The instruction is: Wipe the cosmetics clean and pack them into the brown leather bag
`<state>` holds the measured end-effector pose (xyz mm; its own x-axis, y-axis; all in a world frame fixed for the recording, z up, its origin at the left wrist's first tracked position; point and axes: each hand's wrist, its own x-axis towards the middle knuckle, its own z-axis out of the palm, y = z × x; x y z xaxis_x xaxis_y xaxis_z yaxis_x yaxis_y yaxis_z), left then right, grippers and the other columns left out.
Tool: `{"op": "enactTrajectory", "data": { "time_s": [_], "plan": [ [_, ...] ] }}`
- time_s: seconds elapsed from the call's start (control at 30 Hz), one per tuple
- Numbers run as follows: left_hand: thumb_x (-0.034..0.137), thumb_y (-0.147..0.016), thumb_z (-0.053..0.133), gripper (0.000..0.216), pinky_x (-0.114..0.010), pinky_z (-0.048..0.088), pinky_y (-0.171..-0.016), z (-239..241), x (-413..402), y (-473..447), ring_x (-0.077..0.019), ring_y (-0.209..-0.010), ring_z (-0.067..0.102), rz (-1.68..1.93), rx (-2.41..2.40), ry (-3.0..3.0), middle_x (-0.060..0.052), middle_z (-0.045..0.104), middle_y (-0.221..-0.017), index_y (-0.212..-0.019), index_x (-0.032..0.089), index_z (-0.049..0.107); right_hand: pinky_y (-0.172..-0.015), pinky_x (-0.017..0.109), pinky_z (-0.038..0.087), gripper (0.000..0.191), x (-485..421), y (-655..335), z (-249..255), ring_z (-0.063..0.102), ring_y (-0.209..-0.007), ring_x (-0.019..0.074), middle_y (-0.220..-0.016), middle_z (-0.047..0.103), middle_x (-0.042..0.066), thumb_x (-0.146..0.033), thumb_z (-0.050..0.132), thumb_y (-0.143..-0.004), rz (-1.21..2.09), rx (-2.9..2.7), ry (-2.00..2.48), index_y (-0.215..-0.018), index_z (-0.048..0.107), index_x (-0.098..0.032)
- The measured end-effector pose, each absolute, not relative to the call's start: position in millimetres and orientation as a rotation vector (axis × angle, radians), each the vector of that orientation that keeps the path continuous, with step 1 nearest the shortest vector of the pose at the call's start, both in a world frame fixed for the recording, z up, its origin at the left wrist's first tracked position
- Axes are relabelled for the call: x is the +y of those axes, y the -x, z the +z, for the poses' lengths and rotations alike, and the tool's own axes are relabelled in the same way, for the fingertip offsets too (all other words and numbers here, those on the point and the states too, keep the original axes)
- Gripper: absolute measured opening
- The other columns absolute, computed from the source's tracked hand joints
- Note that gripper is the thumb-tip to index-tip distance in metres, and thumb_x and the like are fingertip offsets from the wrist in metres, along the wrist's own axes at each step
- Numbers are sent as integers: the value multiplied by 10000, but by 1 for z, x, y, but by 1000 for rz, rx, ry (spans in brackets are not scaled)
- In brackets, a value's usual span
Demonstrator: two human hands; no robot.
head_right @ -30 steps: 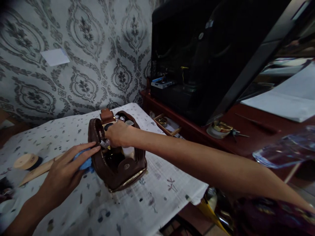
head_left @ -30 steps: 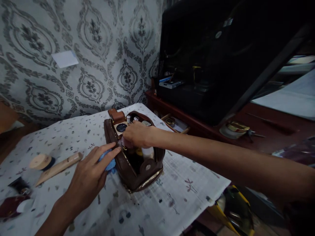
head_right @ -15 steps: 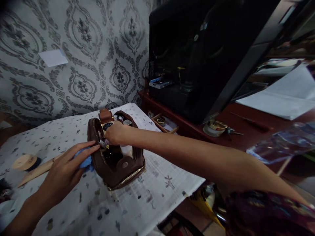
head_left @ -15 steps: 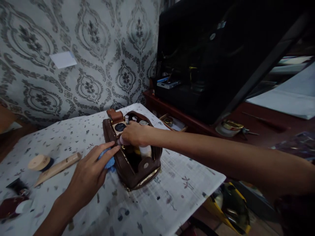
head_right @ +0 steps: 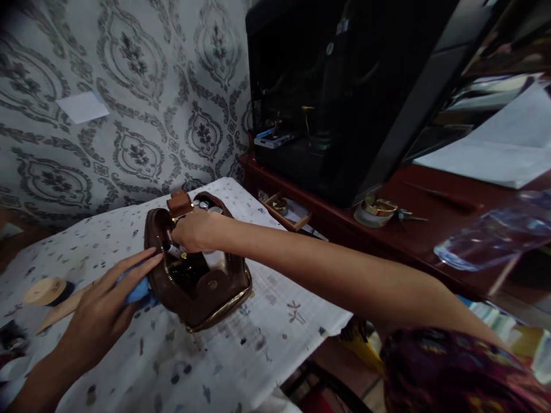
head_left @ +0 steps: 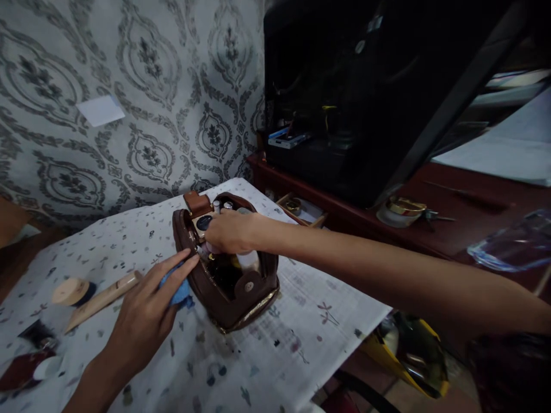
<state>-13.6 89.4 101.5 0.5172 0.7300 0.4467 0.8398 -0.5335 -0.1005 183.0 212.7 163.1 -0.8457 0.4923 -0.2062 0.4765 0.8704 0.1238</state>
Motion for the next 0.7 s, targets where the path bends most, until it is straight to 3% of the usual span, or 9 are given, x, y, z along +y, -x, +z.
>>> {"op": "enactTrajectory", "data": {
  "time_s": [0.2,0.47,0.7],
  "plan": [
    [26,-885,364,695,-379,503,-990,98,90,15,-258,-1272,570,-542,-1309,2475,-105,522,-1468,-1525,299,353,-947,416,472,227,204,-195,162,645,-1108,291,-1071,738,154,-67,532,-912,107,2917,-696,-934,753,-114],
    [21,-910,385,661,-424,447,-1068,98,89,12,-262,-1317,532,-569,-1329,2501,-115,508,-1468,-1514,289,366,-1027,434,429,293,203,-183,163,510,-1263,310,-1279,653,169,-67,502,-944,2,2890,-622,-1154,706,-60],
    [12,-895,380,672,-430,469,-1044,100,89,12,-272,-1298,552,-541,-1335,2503,-119,503,-1480,-1509,284,369,-979,424,450,274,207,-183,163,542,-1212,307,-1234,670,168,-47,496,-936,-18,2892,-598,-1111,706,-60]
  ]
}}
